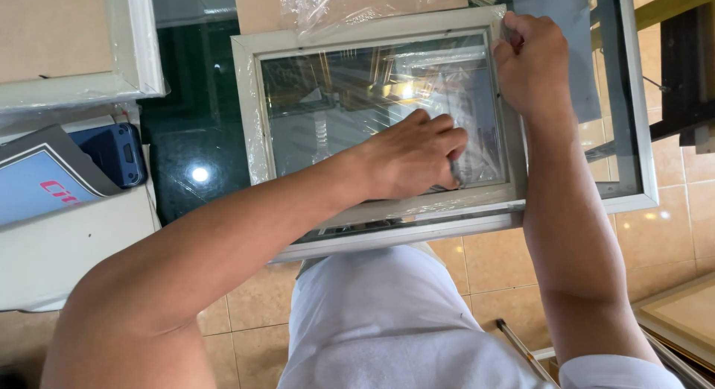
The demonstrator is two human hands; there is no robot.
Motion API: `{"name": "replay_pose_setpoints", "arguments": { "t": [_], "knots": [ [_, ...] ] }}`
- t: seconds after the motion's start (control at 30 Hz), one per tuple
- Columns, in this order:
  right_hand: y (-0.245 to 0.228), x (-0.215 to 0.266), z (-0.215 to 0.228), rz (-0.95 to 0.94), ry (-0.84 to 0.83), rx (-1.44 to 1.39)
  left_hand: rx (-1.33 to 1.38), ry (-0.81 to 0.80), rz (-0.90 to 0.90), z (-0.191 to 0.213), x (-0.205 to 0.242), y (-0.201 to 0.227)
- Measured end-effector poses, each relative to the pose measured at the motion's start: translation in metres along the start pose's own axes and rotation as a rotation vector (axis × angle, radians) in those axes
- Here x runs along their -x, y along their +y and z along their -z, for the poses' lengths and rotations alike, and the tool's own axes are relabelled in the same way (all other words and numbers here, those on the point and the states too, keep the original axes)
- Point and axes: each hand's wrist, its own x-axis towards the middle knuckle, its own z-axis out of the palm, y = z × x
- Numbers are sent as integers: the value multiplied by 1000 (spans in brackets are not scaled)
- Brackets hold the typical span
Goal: Cleaning a picture frame glass and assembling the back panel into the frame.
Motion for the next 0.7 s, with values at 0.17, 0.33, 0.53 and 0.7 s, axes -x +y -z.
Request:
{"name": "replay_pose_setpoints", "arguments": {
  "t": [0.17, 0.33, 0.53, 0.7],
  "knots": [
    [-5, -1, 4, 17, -23, -33, -27, 20, 131, 6, 58, 6],
    [-16, -1, 9, 35, -35, -8, -185, 37, 172, 18, 119, 16],
    [-24, -1, 11, 38, -57, -34, -741, -243, 321, 36, 136, 56],
    [-27, 1, 4, 5, -65, 15, -593, -387, 537, 62, 132, 40]
  ]
}}
